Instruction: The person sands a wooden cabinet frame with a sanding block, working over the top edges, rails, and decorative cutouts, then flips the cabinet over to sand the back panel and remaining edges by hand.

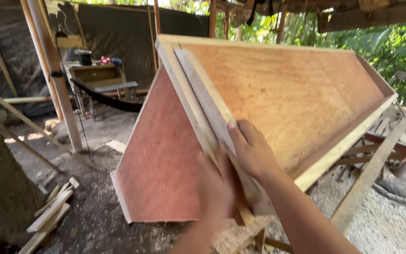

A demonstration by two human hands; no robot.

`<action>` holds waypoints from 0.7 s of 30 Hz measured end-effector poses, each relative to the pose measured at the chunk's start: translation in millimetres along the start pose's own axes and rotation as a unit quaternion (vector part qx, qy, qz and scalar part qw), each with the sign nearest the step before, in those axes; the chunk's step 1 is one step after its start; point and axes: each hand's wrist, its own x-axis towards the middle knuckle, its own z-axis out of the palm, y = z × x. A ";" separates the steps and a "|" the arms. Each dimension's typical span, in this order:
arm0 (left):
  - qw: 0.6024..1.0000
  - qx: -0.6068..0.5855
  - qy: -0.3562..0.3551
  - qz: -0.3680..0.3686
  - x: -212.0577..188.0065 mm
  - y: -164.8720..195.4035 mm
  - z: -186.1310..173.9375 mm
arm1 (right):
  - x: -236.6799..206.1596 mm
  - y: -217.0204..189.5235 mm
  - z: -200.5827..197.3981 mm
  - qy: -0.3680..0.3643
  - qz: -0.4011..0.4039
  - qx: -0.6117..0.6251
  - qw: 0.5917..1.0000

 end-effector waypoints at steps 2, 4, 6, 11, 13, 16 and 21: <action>0.999 -0.009 -0.036 -0.008 -48.7 -27.4 13.6 | -0.4 -0.5 -1.2 -0.017 0.021 0.007 1.000; 0.994 0.093 -0.046 -0.027 -62.0 -45.6 21.5 | -0.8 -0.9 -1.7 -0.023 0.023 0.032 0.999; 0.989 0.135 -0.038 -0.033 -67.2 -47.3 25.4 | -0.9 -1.2 -1.6 -0.022 0.024 0.036 0.999; 0.997 0.060 0.007 -0.057 -54.2 -1.3 12.4 | -1.6 -2.4 -1.3 0.001 0.004 -0.010 1.000; 1.000 -0.012 0.015 -0.008 -23.9 7.3 5.1 | -2.3 -2.6 -1.5 0.011 -0.027 -0.014 0.999; 0.999 0.037 0.016 -0.034 48.8 -1.5 0.4 | -3.7 -2.7 -2.0 0.006 -0.019 -0.020 1.000; 0.993 0.070 0.088 0.027 207.5 18.6 -21.5 | -4.7 -3.9 -2.6 -0.007 -0.019 -0.041 0.999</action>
